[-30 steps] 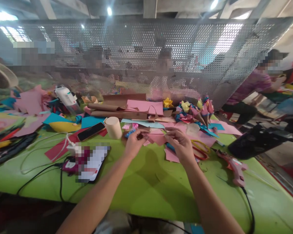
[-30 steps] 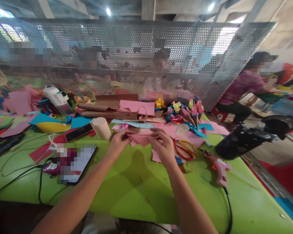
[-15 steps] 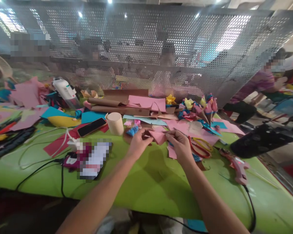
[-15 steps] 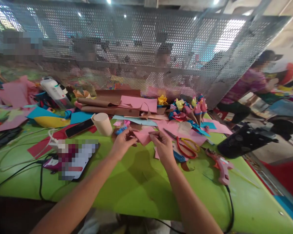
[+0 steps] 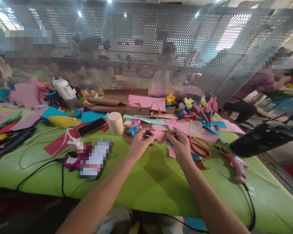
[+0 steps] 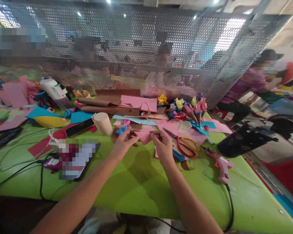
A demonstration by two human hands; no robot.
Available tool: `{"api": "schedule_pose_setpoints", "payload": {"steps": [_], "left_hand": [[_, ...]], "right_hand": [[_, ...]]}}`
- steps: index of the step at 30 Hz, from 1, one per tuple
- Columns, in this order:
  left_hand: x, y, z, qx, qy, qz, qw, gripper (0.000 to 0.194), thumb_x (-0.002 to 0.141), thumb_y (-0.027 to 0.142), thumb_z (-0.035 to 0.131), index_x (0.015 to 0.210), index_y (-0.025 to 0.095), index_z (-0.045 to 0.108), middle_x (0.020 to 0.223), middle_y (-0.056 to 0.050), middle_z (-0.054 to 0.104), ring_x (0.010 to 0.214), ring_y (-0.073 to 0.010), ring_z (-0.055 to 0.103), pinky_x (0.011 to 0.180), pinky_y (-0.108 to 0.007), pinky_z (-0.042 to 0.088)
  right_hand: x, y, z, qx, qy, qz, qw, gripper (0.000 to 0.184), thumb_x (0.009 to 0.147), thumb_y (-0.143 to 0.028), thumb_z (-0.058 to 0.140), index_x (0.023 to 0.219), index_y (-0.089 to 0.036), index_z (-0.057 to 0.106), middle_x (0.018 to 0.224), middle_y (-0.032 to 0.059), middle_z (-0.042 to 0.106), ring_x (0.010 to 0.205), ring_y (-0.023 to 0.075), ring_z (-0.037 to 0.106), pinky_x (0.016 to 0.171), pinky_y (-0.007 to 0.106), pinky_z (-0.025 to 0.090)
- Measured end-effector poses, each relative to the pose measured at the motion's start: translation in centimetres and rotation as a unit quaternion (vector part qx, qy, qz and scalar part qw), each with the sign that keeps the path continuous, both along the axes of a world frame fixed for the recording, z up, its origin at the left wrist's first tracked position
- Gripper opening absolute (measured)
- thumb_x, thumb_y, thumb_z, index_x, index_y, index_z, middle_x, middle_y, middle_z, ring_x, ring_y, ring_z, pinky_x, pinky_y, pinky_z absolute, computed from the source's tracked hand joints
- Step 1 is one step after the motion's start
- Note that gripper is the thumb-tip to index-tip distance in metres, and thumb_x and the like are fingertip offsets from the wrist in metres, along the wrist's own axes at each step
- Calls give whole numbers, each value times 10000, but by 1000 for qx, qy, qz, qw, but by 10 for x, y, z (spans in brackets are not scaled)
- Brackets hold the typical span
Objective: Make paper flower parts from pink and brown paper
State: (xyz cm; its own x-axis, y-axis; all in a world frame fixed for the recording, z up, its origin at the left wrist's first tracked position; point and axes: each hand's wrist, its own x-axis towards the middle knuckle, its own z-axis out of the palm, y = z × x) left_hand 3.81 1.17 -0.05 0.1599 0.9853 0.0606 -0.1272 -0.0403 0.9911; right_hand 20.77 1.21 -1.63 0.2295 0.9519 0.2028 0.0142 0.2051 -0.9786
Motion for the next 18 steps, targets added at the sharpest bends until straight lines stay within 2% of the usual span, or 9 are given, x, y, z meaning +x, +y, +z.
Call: {"api": "schedule_pose_setpoints", "payload": {"steps": [4, 10, 18], "left_hand": [[0, 1, -3, 17, 13, 15, 1000, 293, 748, 345, 704, 990, 185, 659, 811, -18, 624, 725, -134, 615, 578, -218, 548], [1, 1, -2, 17, 14, 16, 1000, 306, 764, 337, 693, 1031, 187, 674, 851, -25, 654, 734, -122, 625, 575, -196, 544], [0, 5, -6, 6, 1, 21, 1000, 304, 751, 327, 703, 1010, 168, 690, 851, -32, 697, 735, -133, 652, 613, -224, 559]], "right_hand": [[-2, -2, 1, -9, 0, -3, 1000, 236, 715, -422, 689, 797, -201, 683, 774, 36, 696, 720, 190, 592, 628, 292, 437], [-2, -2, 0, 0, -17, 0, 1000, 234, 725, -428, 678, 791, -203, 679, 888, 62, 731, 771, 204, 611, 642, 300, 443], [-3, -2, 1, -9, -2, 13, 1000, 214, 699, -404, 709, 771, -203, 692, 876, 59, 727, 786, 205, 614, 680, 309, 462]]}}
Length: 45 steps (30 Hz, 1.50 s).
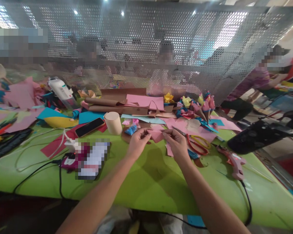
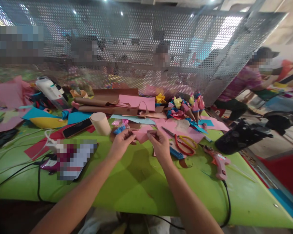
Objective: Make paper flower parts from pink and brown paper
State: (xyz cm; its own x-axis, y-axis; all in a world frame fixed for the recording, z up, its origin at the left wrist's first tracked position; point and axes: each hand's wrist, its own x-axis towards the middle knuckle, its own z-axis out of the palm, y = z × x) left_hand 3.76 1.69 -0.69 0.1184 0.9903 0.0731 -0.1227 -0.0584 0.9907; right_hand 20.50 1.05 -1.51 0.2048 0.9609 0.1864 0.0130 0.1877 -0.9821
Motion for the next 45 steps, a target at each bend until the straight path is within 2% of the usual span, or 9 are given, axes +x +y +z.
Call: {"api": "schedule_pose_setpoints", "payload": {"steps": [4, 9, 14, 22, 29, 34, 41, 45], "left_hand": [[-2, 3, 1, 1, -6, 6, 1000, 289, 740, 331, 709, 977, 166, 703, 830, -28, 705, 727, -130, 652, 657, -243, 562], [-6, 5, 5, 11, -22, 19, 1000, 298, 725, 349, 722, 956, 162, 699, 861, -35, 717, 721, -138, 662, 668, -262, 558], [-7, 4, 9, 23, -28, 27, 999, 312, 723, 353, 726, 961, 153, 699, 854, -32, 722, 719, -135, 658, 672, -258, 557], [-6, 4, 11, 16, -49, 17, 999, 345, 690, 375, 761, 956, 161, 707, 859, -31, 729, 742, -147, 675, 697, -269, 564], [-6, 5, 5, 12, -58, 8, 998, 369, 699, 389, 764, 987, 167, 703, 899, -46, 737, 750, -153, 683, 715, -285, 561], [-7, 6, 2, 18, -50, -6, 999, 358, 737, 394, 734, 1011, 166, 697, 922, -51, 734, 777, -160, 687, 744, -297, 556], [-5, 5, 4, 5, -55, 1, 998, 385, 707, 400, 757, 1005, 163, 695, 892, -43, 725, 765, -152, 663, 729, -292, 545], [-6, 6, 5, 32, -34, -3, 999, 367, 731, 400, 724, 1016, 171, 697, 908, -44, 716, 790, -160, 653, 732, -297, 542]], "right_hand": [[2, 1, 4, -2, 27, 25, 999, 251, 682, -415, 745, 823, -214, 691, 824, 39, 707, 767, 192, 618, 685, 304, 478], [10, 2, 13, -9, 101, 54, 993, 289, 704, -454, 740, 886, -231, 709, 887, 42, 724, 823, 189, 642, 732, 299, 493], [10, 1, 16, -10, 69, 99, 993, 272, 690, -444, 758, 851, -226, 769, 826, 27, 730, 761, 183, 638, 708, 302, 485], [1, 4, 5, 59, 80, 31, 995, 198, 647, -311, 790, 825, -227, 762, 755, 7, 716, 671, 155, 618, 639, 279, 478], [-2, 2, 8, 114, 30, -2, 993, 72, 699, -293, 729, 730, -229, 722, 688, -2, 695, 633, 158, 615, 613, 282, 485], [-1, 3, 6, 112, 18, -2, 994, 84, 704, -306, 730, 736, -229, 725, 706, 3, 705, 656, 165, 620, 632, 289, 486], [0, 2, 3, 94, 14, -3, 995, 99, 691, -301, 736, 749, -221, 727, 721, 9, 706, 671, 167, 618, 648, 289, 477], [0, 0, 6, 62, 9, 26, 998, 203, 686, -338, 754, 843, -210, 738, 761, 25, 714, 681, 173, 617, 632, 285, 472]]}}
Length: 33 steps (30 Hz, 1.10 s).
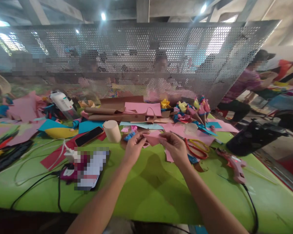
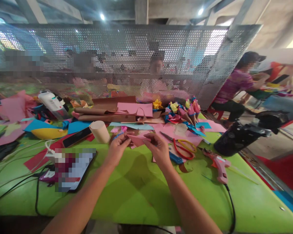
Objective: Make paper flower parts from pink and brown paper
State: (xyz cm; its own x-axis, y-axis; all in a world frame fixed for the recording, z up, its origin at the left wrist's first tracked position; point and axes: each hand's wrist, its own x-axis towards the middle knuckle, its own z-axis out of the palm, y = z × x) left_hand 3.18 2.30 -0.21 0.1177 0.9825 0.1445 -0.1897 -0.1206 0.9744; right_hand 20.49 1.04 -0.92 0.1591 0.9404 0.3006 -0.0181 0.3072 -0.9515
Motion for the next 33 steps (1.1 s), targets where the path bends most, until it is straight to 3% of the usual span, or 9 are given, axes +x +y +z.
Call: {"api": "schedule_pose_setpoints", "payload": {"steps": [4, 7, 12, 17, 21, 25, 29, 33], "left_hand": [[0, -1, 0, 15, 22, -2, 1000, 382, 757, 398, 693, 1075, 188, 676, 949, -47, 706, 842, -172, 650, 769, -315, 542], [4, -5, -3, 9, 25, 7, 1000, 399, 785, 412, 668, 1122, 201, 628, 985, -50, 683, 867, -174, 651, 774, -308, 540], [11, -9, -13, 12, 129, -38, 991, 255, 874, 444, 542, 929, 196, 547, 830, -26, 628, 703, -164, 624, 664, -297, 510], [5, -7, -12, 98, 279, 25, 955, 261, 922, 374, 445, 707, 227, 421, 615, 35, 463, 591, -146, 480, 597, -265, 392], [2, -9, -5, 151, 354, -18, 923, 193, 920, 315, 457, 750, 231, 494, 669, 1, 549, 635, -177, 530, 605, -276, 353], [4, -13, -1, 176, 388, -55, 903, 148, 903, 283, 500, 788, 235, 580, 709, -28, 617, 652, -199, 572, 590, -273, 344], [4, -14, 1, 164, 379, -56, 909, 209, 923, 349, 497, 796, 226, 607, 700, -18, 613, 655, -190, 569, 603, -268, 355], [4, -10, 1, 138, 295, -46, 944, 219, 887, 410, 559, 869, 206, 638, 822, -25, 640, 761, -184, 590, 672, -264, 421]], "right_hand": [[-1, 0, 1, -30, -8, 41, 999, 220, 670, -381, 768, 775, -190, 736, 682, 29, 691, 632, 166, 588, 586, 274, 446], [-3, 1, -3, -39, 9, 24, 999, 243, 659, -413, 774, 732, -188, 719, 626, 20, 662, 594, 158, 563, 560, 273, 433], [-7, 3, -15, -36, 43, 9, 998, 290, 665, -449, 778, 767, -188, 705, 670, 20, 670, 619, 156, 573, 598, 282, 459], [-4, 1, -10, -29, -32, 40, 998, 280, 665, -444, 789, 738, -189, 699, 693, 22, 678, 650, 169, 590, 629, 290, 472], [1, -4, 3, 12, -78, 20, 997, 297, 713, -392, 765, 949, -214, 746, 840, 36, 707, 745, 182, 613, 703, 304, 479], [0, -5, 7, -11, -58, 42, 997, 247, 665, -408, 791, 802, -207, 748, 706, 11, 666, 658, 165, 576, 628, 285, 452], [-2, -4, 6, -49, 25, 45, 997, 257, 598, -402, 828, 693, -200, 702, 650, -6, 653, 630, 151, 566, 610, 273, 456], [-4, -5, 8, -74, 100, 39, 991, 283, 601, -421, 829, 691, -197, 681, 608, -26, 608, 553, 113, 511, 556, 247, 432]]}}
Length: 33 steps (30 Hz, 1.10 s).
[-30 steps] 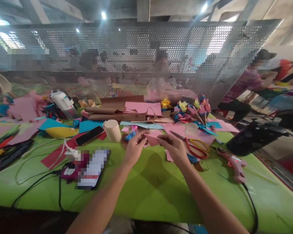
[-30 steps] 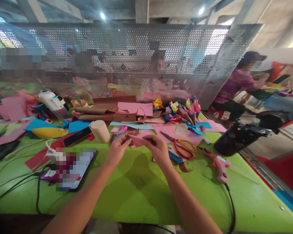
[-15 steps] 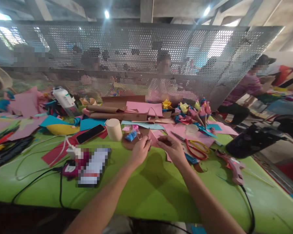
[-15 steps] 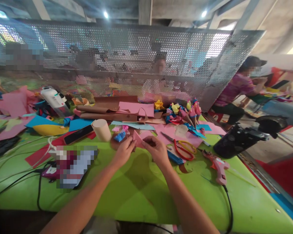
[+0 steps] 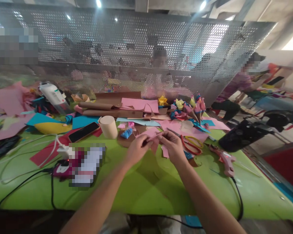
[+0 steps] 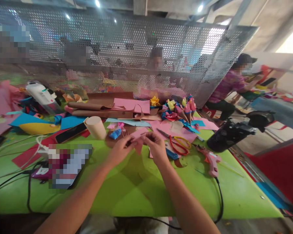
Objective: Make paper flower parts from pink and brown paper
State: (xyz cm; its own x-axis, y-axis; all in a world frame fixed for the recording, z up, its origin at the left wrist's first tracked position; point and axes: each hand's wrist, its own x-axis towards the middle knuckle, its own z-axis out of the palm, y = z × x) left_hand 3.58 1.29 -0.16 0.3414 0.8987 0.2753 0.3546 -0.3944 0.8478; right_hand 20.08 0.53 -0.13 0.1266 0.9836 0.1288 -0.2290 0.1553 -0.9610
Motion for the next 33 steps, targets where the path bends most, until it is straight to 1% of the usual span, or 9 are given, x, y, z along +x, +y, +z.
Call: {"api": "schedule_pose_setpoints", "payload": {"steps": [4, 7, 11, 13, 17, 21, 25, 29, 33], "left_hand": [[3, 1, -6, -69, -121, -19, 990, 291, 832, 416, 641, 1029, 203, 659, 978, -46, 673, 897, -199, 613, 782, -288, 481], [6, -1, -8, -104, -153, -44, 982, 384, 846, 421, 634, 1163, 206, 636, 1049, -72, 686, 971, -224, 618, 844, -334, 495], [7, -3, -7, -21, -125, 22, 992, 303, 818, 399, 672, 1054, 210, 688, 1159, -106, 644, 1093, -259, 585, 926, -360, 471], [7, -4, -8, -2, -121, 23, 992, 240, 848, 387, 636, 1009, 219, 696, 1119, -90, 662, 1105, -256, 585, 966, -359, 445], [11, -8, -10, -72, -140, -17, 987, 296, 942, 420, 470, 1057, 219, 654, 895, -40, 693, 862, -206, 637, 820, -325, 488], [17, -15, -11, -110, -156, -14, 982, 316, 944, 471, 439, 985, 213, 616, 727, 8, 615, 665, -158, 569, 650, -274, 457], [20, -17, -12, -104, -145, 25, 984, 292, 937, 471, 456, 965, 215, 594, 696, 23, 539, 624, -142, 490, 590, -259, 395], [21, -15, -19, -99, -169, 34, 980, 307, 944, 479, 442, 1038, 228, 591, 789, 3, 571, 684, -149, 520, 618, -258, 419], [19, -10, -24, -95, -169, 36, 980, 310, 933, 492, 461, 989, 224, 605, 744, 9, 547, 646, -138, 496, 587, -245, 417]], "right_hand": [[-2, -1, 2, 9, 40, 2, 999, 285, 602, -415, 830, 681, -199, 661, 592, -40, 569, 524, 95, 478, 530, 234, 409], [-4, -1, 3, 15, 55, 1, 998, 282, 600, -407, 830, 698, -205, 658, 606, -35, 579, 526, 100, 488, 521, 236, 407], [-4, -2, 0, 12, 68, -5, 998, 276, 604, -383, 840, 703, -208, 651, 609, -37, 583, 526, 101, 499, 520, 234, 411], [-3, -2, -3, 14, 71, -5, 997, 269, 624, -380, 834, 715, -210, 647, 631, -34, 597, 544, 104, 516, 540, 237, 426], [-1, -2, -10, 14, 61, -10, 998, 272, 642, -387, 825, 739, -210, 643, 643, -29, 603, 553, 112, 527, 551, 245, 437], [-2, -3, -11, 7, 53, -16, 998, 286, 642, -388, 829, 752, -207, 636, 649, -30, 603, 542, 107, 528, 543, 241, 437], [-6, -4, -11, -1, 73, -20, 997, 294, 628, -376, 841, 745, -210, 628, 663, -29, 609, 554, 108, 539, 553, 238, 453], [-7, -4, -12, 0, 71, -18, 997, 297, 632, -388, 833, 743, -212, 622, 661, -23, 610, 555, 122, 552, 561, 258, 465], [-4, -4, -11, -4, 44, -10, 999, 298, 643, -405, 824, 767, -204, 644, 642, -27, 608, 551, 120, 558, 564, 254, 459]]}}
